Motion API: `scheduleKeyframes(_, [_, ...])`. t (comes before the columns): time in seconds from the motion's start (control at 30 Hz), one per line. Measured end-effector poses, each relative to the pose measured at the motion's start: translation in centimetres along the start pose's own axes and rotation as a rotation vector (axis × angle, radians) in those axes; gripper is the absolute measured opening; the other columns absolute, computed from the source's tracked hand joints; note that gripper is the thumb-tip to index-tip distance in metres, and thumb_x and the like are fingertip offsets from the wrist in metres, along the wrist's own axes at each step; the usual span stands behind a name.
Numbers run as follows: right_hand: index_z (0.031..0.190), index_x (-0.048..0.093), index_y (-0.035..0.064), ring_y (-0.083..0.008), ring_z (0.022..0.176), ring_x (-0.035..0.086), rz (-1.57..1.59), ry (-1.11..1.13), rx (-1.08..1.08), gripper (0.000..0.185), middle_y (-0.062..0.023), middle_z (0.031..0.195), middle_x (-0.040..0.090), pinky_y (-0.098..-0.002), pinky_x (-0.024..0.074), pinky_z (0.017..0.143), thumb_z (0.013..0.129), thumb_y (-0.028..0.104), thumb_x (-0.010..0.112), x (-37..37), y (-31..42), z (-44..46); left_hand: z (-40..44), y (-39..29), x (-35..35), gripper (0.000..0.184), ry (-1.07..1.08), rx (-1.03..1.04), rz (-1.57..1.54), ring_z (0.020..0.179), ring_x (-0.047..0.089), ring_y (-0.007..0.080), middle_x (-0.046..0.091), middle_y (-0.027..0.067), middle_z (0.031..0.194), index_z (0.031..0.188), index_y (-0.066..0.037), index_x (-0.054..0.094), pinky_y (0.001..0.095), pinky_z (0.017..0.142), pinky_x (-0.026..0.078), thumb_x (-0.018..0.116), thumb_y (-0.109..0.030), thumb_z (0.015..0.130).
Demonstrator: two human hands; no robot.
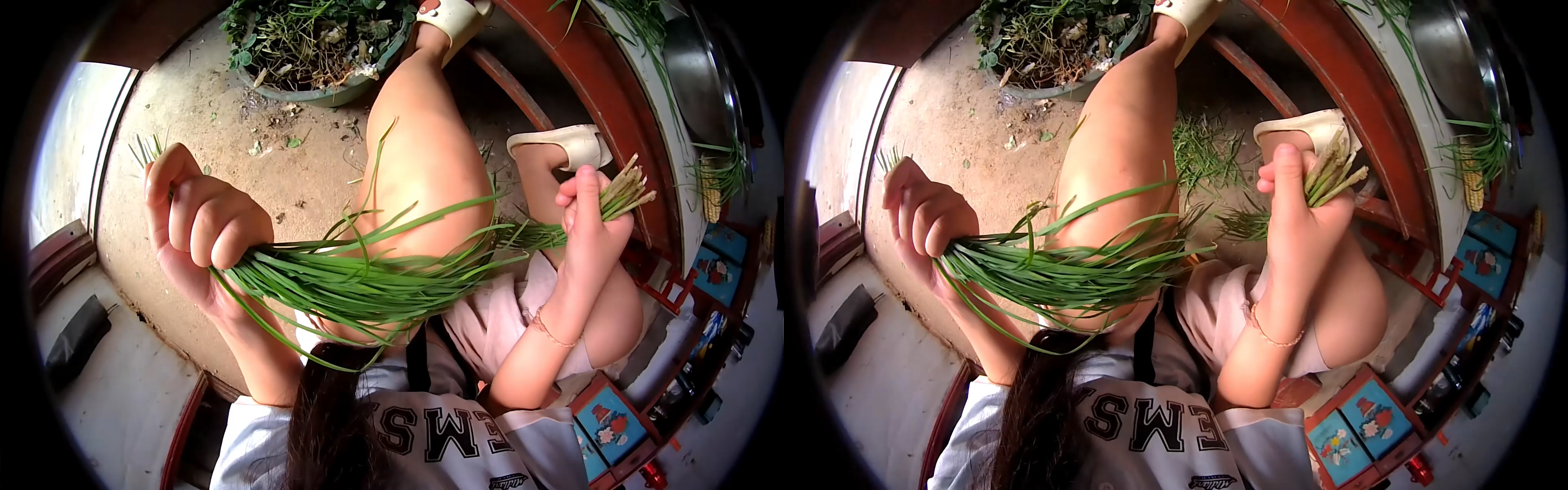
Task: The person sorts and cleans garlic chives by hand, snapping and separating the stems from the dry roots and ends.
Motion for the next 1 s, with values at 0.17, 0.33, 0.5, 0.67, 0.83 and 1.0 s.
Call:
scheduleKeyframes(0.17, [0.075, 0.056, -0.0013, -0.0025, 0.05, 0.04, 0.079, 0.075, -0.101, 0.008, -0.0021, 0.065, 0.055, -0.0148, 0.0288, 0.046, 0.078, 0.005, 0.052, 1.3, 1.3, 0.2, 0.2, -0.2, -0.5, 0.014, -0.011, 0.004, 0.008, 0.031, 0.021, 0.0032, 0.025, -0.0052, 0.041, 0.072, -0.007, 0.04, 0.0175, 0.031, 0.017, 0.034, -0.009, 0.084])
scheduleKeyframes(0.33, [0.076, 0.055, -0.0005, -0.0001, 0.043, 0.031, 0.21, 0.221, -0.001, 0.011, -0.0043, 0.066, 0.054, -0.014, 0.0215, 0.04, 0.079, 0.008, 0.049, 2.2, 0.5, -0.1, 0.1, -0.5, -1.0, 0.014, -0.044, 0.012, 0.03, 0.031, 0.021, 0.0036, 0.026, -0.0046, 0.041, 0.072, -0.006, 0.04, 0.0181, 0.032, 0.018, 0.034, -0.008, 0.084])
scheduleKeyframes(0.5, [0.077, 0.056, 0.0, 0.0003, 0.043, 0.032, 0.298, -0.001, 0.013, 0.009, -0.0038, 0.065, 0.055, -0.0138, 0.0219, 0.04, 0.078, 0.007, 0.05, 0.4, 0.1, 0.1, 0.2, -0.3, -1.2, 0.012, -0.063, -0.013, 0.042, 0.031, 0.021, 0.0037, 0.028, -0.0043, 0.041, 0.072, -0.006, 0.041, 0.0184, 0.032, 0.018, 0.035, -0.005, 0.083])
scheduleKeyframes(0.67, [0.08, 0.057, -0.0024, 0.0004, 0.048, 0.037, 0.352, 0.171, 0.003, 0.01, -0.0033, 0.073, 0.057, -0.014, 0.0263, 0.042, 0.079, 0.006, 0.051, -0.2, -1.5, -1.3, 0.3, -0.5, -1.7, 0.012, -0.093, 0.0, 0.033, 0.031, 0.022, 0.0042, 0.029, -0.004, 0.04, 0.07, -0.006, 0.041, 0.0191, 0.032, 0.018, 0.037, -0.002, 0.08])
scheduleKeyframes(0.83, [0.082, 0.058, 0.0, -0.0063, 0.058, 0.051, 0.221, 0.368, -0.144, 0.012, -0.0049, 0.079, 0.059, -0.0158, 0.038, 0.052, 0.07, 0.002, 0.058, 0.9, -0.3, -4.0, 0.3, -0.6, -1.7, 0.012, -0.109, 0.007, 0.076, 0.031, 0.021, 0.0044, 0.029, -0.004, 0.04, 0.069, -0.006, 0.042, 0.0194, 0.032, 0.018, 0.038, -0.003, 0.08])
scheduleKeyframes(1.0, [0.078, 0.061, -0.0001, -0.0055, 0.048, 0.042, 0.073, 0.453, -0.484, 0.015, -0.0084, 0.081, 0.057, -0.0166, 0.032, 0.044, 0.064, -0.003, 0.061, 2.5, 2.6, -5.7, 0.3, -0.4, -1.6, 0.013, -0.122, 0.005, 0.08, 0.031, 0.021, 0.0043, 0.028, -0.0042, 0.04, 0.069, -0.006, 0.042, 0.0196, 0.032, 0.019, 0.038, -0.003, 0.081])
Point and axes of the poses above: each hand's wrist, its own z-axis towards the middle knuckle, its own x-axis out of the palm, y = z × x, the point moved 10 cm from there along z, towards the middle knuckle
